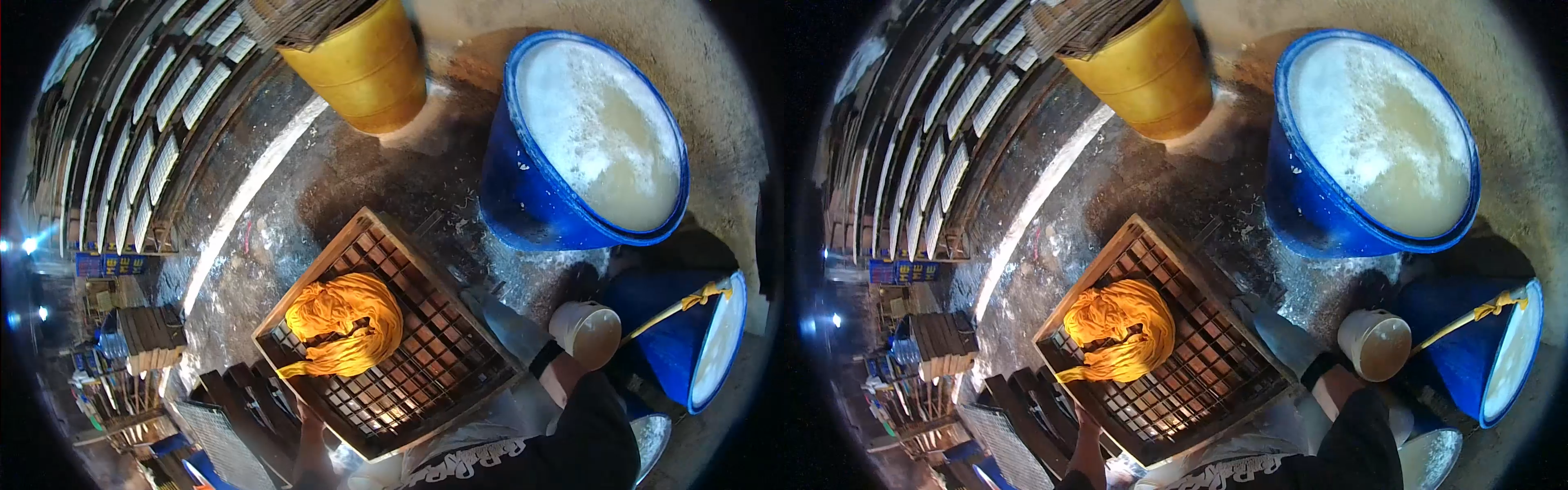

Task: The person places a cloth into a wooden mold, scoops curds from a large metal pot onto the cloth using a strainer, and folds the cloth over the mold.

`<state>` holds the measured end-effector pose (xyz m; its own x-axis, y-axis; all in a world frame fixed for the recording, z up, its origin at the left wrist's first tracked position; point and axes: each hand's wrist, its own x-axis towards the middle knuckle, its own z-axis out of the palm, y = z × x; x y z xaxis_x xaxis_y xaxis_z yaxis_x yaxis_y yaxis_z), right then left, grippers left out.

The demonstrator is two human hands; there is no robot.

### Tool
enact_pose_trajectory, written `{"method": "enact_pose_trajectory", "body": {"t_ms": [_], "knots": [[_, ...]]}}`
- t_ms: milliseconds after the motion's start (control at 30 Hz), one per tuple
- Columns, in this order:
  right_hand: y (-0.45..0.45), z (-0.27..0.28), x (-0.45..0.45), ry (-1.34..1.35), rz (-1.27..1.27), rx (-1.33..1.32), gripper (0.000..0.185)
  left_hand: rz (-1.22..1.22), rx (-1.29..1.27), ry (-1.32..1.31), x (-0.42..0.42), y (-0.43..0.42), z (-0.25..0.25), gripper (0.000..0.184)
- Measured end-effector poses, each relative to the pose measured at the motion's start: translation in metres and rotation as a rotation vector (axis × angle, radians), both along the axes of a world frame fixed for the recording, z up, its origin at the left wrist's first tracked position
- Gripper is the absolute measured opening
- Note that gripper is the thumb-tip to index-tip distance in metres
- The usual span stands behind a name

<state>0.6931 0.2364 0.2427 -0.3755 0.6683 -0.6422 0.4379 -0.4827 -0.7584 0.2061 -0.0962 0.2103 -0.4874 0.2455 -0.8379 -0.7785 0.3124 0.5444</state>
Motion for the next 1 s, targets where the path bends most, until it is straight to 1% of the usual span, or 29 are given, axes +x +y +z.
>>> {"method": "enact_pose_trajectory", "body": {"t_ms": [33,133,167,233,333,400,433,467,567,600,667,700,733,767,800,833,867,933,967,1000], "knots": [[-0.003,0.001,0.002,0.01,-0.006,-0.007,0.051,-0.042,0.068,-0.044,-0.015,-0.006,-0.011,0.055],[-0.008,0.002,0.008,0.026,-0.003,-0.017,0.051,-0.056,0.152,0.047,-0.01,0.01,-0.004,0.04],[-0.009,0.002,0.01,0.03,-0.005,-0.015,0.051,-0.121,0.243,-0.018,-0.015,0.006,-0.006,0.039],[-0.013,0.003,0.012,0.035,-0.009,-0.02,0.051,-0.189,0.319,-0.088,-0.02,0.0,-0.004,0.041],[-0.015,0.006,0.014,0.032,-0.015,-0.021,0.051,-0.117,0.178,-0.159,-0.021,-0.007,0.005,0.041],[-0.014,0.008,0.015,0.031,-0.013,-0.008,0.051,-0.13,0.237,-0.074,-0.018,0.002,0.003,0.042],[-0.013,0.011,0.017,0.029,-0.018,-0.007,0.051,-0.077,0.164,-0.037,-0.011,0.006,0.001,0.044],[-0.014,0.012,0.016,0.032,-0.02,-0.005,0.051,-0.082,0.165,-0.036,-0.006,0.009,0.006,0.044],[-0.014,0.014,0.015,0.024,-0.028,0.004,0.051,0.082,-0.084,-0.034,-0.002,0.012,0.013,0.048],[-0.016,0.015,0.014,0.021,-0.034,0.008,0.051,-0.002,-0.061,-0.087,-0.006,0.008,0.016,0.05],[-0.016,0.018,0.014,0.01,-0.055,0.014,0.052,-0.026,-0.047,-0.086,-0.004,0.014,0.017,0.052],[-0.016,0.021,0.015,-0.016,-0.07,0.012,0.052,-0.106,-0.066,0.051,-0.024,-0.001,-0.001,0.052],[-0.013,0.029,0.015,-0.058,-0.094,0.002,0.052,-0.182,-0.097,0.19,-0.041,-0.014,-0.017,0.061],[-0.009,0.052,0.016,-0.235,-0.082,-0.036,0.056,-0.378,-0.289,0.243,-0.044,-0.018,-0.002,0.067],[-0.026,0.035,0.019,-0.166,-0.279,0.1,0.052,-0.5,-0.358,0.303,-0.046,-0.024,0.006,0.076],[-0.036,-0.019,0.033,-0.075,-0.439,0.194,0.046,-0.619,-0.429,0.365,-0.049,-0.031,0.011,0.086],[-0.047,-0.078,0.048,0.023,-0.578,0.298,0.041,-0.638,-0.418,0.366,-0.045,-0.034,0.02,0.086],[-0.076,-0.082,0.088,0.163,-0.864,0.35,0.035,-0.739,-0.364,0.313,-0.028,-0.044,0.046,0.092],[-0.101,-0.079,0.11,0.203,-0.995,0.359,0.032,-0.828,-0.327,0.264,-0.026,-0.057,0.047,0.086],[-0.132,-0.076,0.13,0.211,-1.107,0.352,0.029,-0.858,-0.319,0.26,-0.019,-0.067,0.046,0.086]]}}
